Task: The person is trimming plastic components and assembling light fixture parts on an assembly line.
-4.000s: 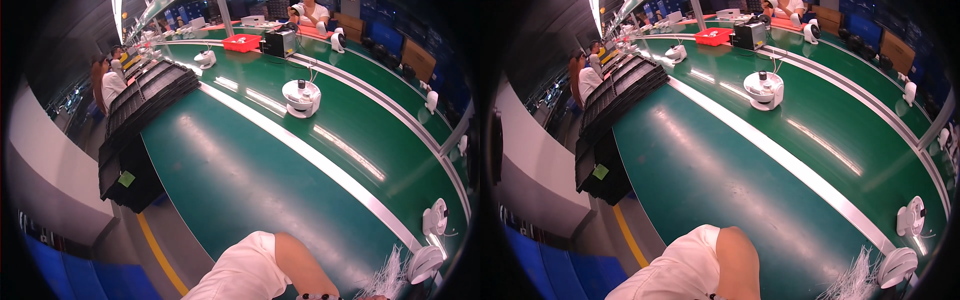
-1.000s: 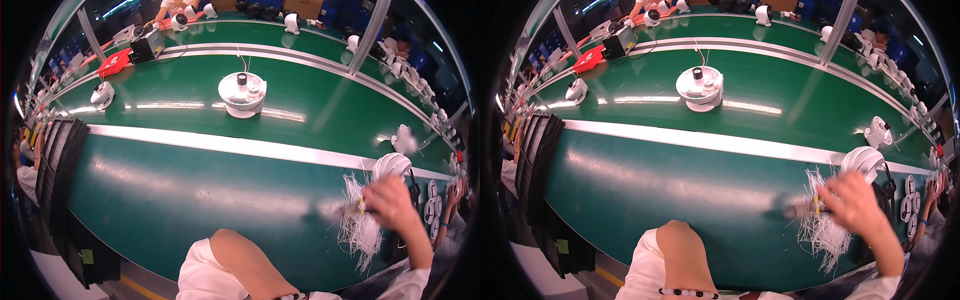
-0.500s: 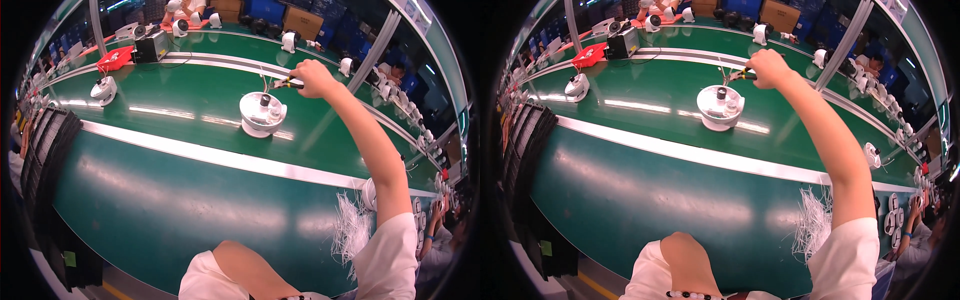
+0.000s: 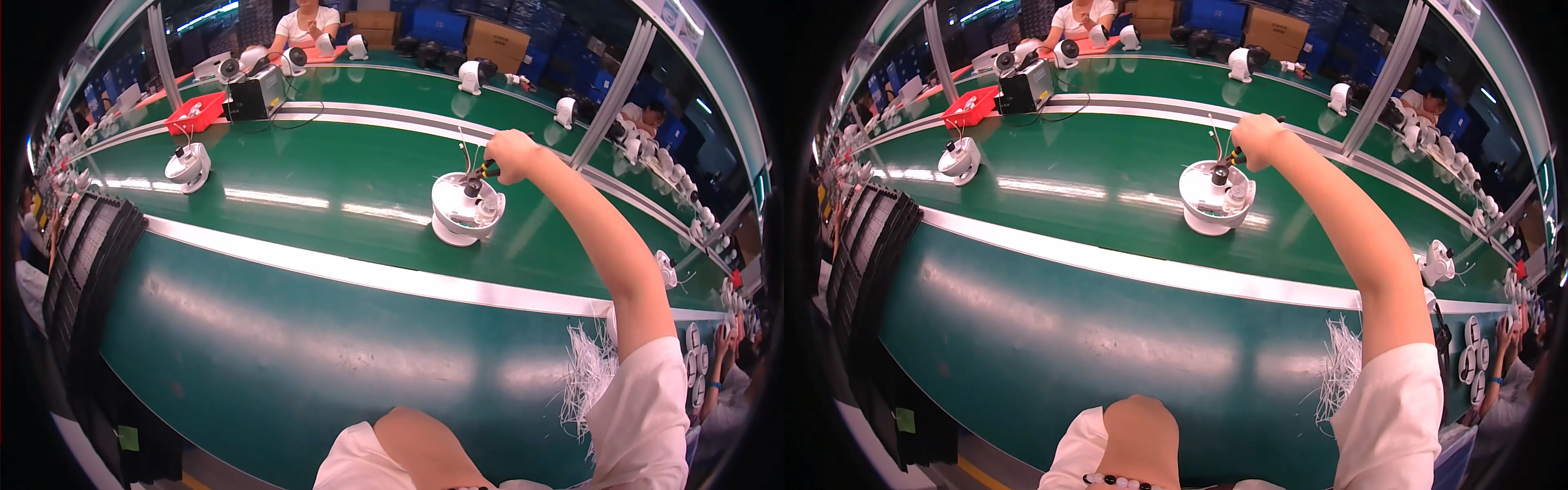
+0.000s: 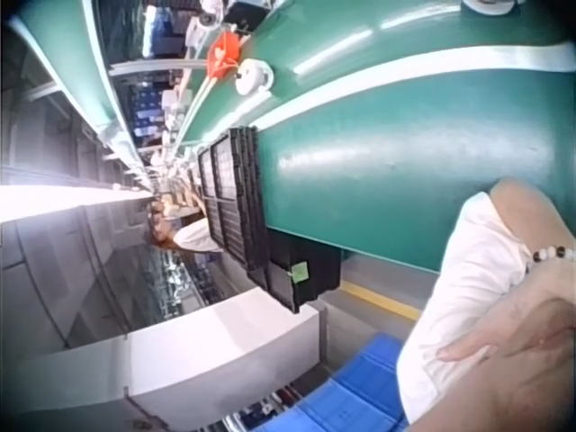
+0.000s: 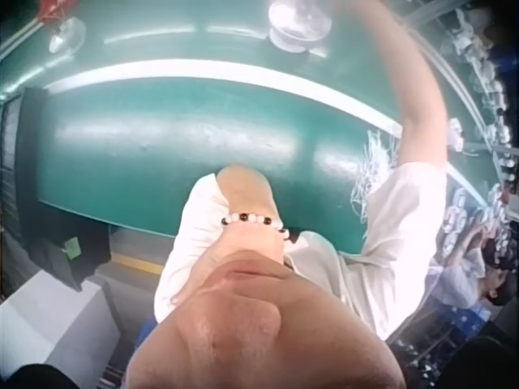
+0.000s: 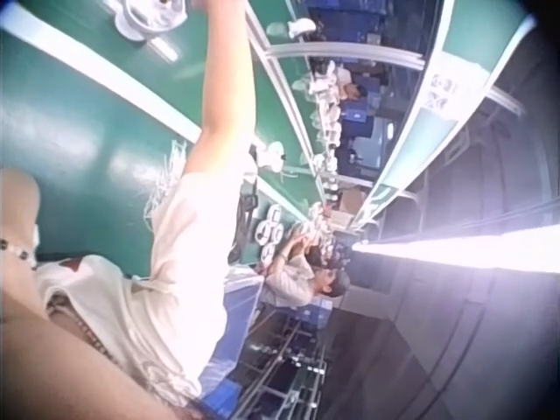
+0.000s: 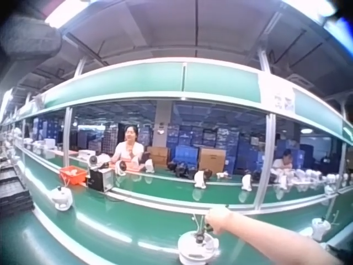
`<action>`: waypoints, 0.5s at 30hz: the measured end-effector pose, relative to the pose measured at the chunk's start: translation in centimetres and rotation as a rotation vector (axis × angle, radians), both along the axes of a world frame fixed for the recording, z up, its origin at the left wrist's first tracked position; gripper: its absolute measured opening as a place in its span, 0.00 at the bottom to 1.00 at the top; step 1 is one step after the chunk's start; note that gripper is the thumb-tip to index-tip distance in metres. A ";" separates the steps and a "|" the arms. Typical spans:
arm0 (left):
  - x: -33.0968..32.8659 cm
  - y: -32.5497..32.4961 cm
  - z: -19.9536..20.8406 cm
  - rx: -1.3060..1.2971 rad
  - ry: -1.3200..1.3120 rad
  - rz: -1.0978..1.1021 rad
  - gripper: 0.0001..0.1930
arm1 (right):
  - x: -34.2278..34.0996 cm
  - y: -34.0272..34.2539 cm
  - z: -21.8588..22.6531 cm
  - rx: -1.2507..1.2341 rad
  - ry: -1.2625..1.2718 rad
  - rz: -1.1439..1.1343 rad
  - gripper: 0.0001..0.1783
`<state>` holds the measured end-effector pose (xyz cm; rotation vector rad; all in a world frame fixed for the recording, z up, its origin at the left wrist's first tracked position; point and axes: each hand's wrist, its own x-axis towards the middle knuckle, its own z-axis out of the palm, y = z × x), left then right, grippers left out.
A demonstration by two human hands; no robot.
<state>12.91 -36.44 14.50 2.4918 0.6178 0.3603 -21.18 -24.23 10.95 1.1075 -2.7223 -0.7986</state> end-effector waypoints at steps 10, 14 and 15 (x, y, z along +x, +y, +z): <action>-0.1 -2.3 -0.5 -0.082 -0.053 0.078 0.09 | 1.1 -2.6 -0.1 0.116 0.077 0.000 0.08; -0.2 -3.4 -0.7 -0.112 -0.072 0.111 0.09 | 2.1 -2.1 0.4 0.089 0.088 0.038 0.08; -0.2 -3.6 -0.8 -0.117 -0.077 0.117 0.09 | 2.1 -1.8 0.7 0.104 0.091 0.013 0.08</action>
